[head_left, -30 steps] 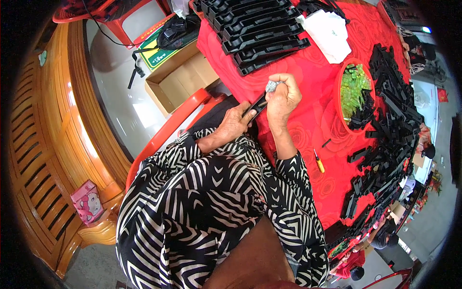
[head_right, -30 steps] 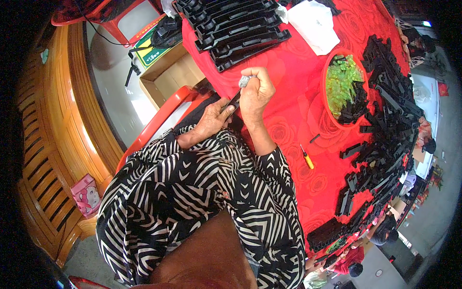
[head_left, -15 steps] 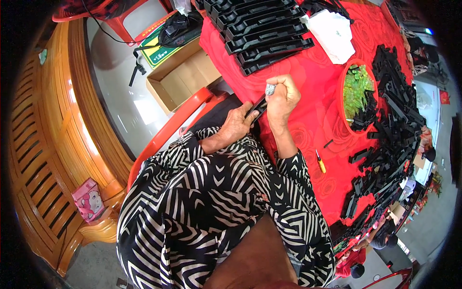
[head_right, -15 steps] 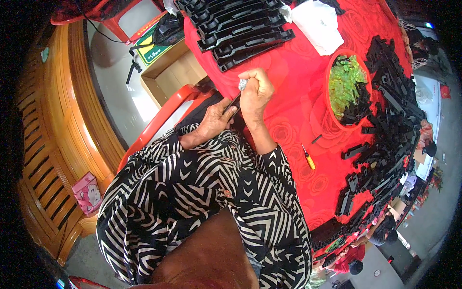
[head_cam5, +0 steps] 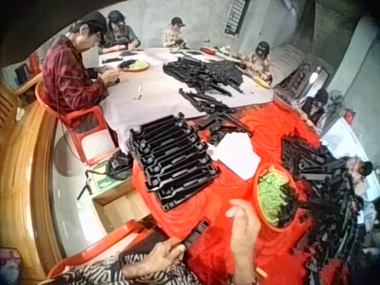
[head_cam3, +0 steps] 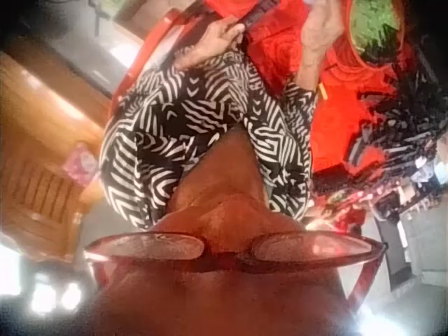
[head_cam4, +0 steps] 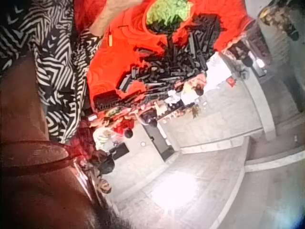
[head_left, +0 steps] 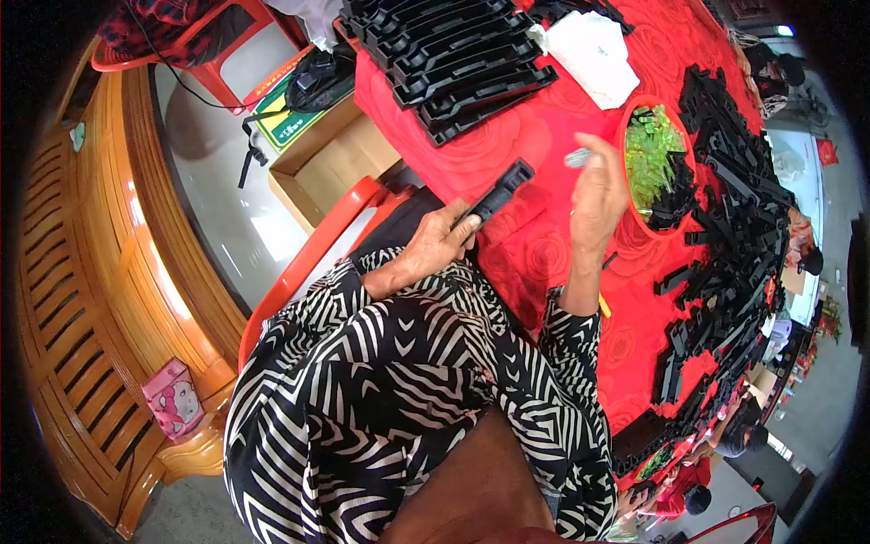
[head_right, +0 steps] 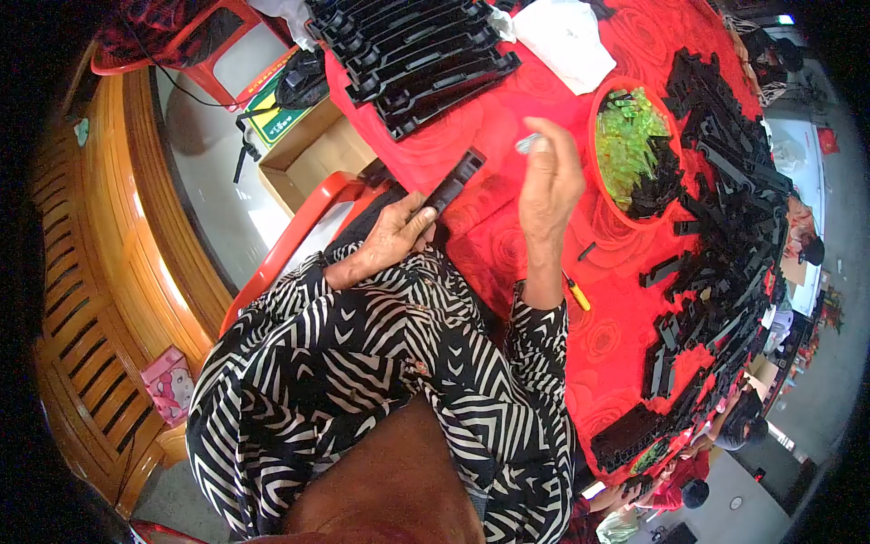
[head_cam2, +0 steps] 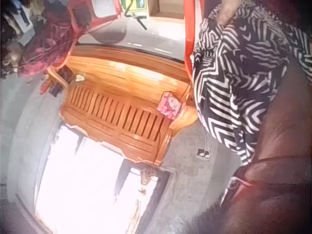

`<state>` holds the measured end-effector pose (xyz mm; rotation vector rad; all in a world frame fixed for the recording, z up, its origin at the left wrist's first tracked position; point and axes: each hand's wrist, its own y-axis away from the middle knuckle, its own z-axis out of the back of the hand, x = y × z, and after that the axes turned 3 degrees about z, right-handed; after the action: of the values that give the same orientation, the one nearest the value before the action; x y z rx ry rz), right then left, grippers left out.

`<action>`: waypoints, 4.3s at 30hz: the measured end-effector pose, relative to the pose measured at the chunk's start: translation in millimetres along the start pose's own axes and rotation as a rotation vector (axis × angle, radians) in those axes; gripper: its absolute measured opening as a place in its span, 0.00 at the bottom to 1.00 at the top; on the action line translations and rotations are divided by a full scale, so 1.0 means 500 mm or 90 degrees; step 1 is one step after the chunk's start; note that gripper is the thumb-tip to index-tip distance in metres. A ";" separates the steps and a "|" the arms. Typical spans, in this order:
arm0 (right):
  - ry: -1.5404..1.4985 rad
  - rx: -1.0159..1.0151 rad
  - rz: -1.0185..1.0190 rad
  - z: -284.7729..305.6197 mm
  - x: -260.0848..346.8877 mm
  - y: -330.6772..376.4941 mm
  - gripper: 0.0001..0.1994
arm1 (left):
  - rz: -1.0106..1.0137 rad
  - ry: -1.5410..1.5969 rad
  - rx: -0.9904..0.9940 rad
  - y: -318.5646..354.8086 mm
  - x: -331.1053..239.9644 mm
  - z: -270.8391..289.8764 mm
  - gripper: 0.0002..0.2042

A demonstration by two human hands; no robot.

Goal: The person assembles small plastic components into a plastic housing by hand and with a screwdriver.

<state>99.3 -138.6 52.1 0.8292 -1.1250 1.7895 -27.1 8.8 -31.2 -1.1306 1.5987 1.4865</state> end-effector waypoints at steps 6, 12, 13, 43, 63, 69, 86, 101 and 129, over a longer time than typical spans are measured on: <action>0.041 0.233 -0.059 0.004 0.000 0.029 0.16 | -0.088 -0.085 0.114 0.003 -0.021 0.003 0.12; 0.015 0.181 -0.097 0.032 -0.013 0.057 0.15 | -0.420 -0.422 -0.046 -0.013 -0.085 0.023 0.16; 0.007 0.123 -0.093 0.037 -0.011 0.060 0.15 | -0.407 -0.443 -0.080 -0.004 -0.113 0.024 0.18; -0.179 -0.249 -0.137 0.070 -0.029 0.078 0.14 | -0.145 -0.079 0.138 -0.032 -0.146 -0.076 0.11; -0.025 -0.193 0.000 0.083 -0.012 0.058 0.16 | -0.108 -0.248 0.196 0.002 -0.109 -0.067 0.10; 0.045 -0.204 0.128 0.072 -0.007 0.074 0.14 | -0.025 -0.234 0.193 -0.006 -0.107 -0.066 0.09; -0.084 -0.310 0.030 0.044 -0.029 0.109 0.14 | 0.093 -0.198 0.304 -0.018 -0.139 -0.076 0.13; -0.066 -0.369 -0.008 0.029 -0.061 0.100 0.12 | -0.106 -0.301 0.175 -0.016 -0.096 -0.074 0.13; -0.494 -0.441 -0.073 0.062 -0.074 0.088 0.11 | 0.052 -0.218 0.018 -0.002 -0.055 -0.041 0.12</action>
<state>78.2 -188.9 16.6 1.1314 -1.9797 0.8411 -13.3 -7.3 -4.3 -0.7530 1.4350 1.6056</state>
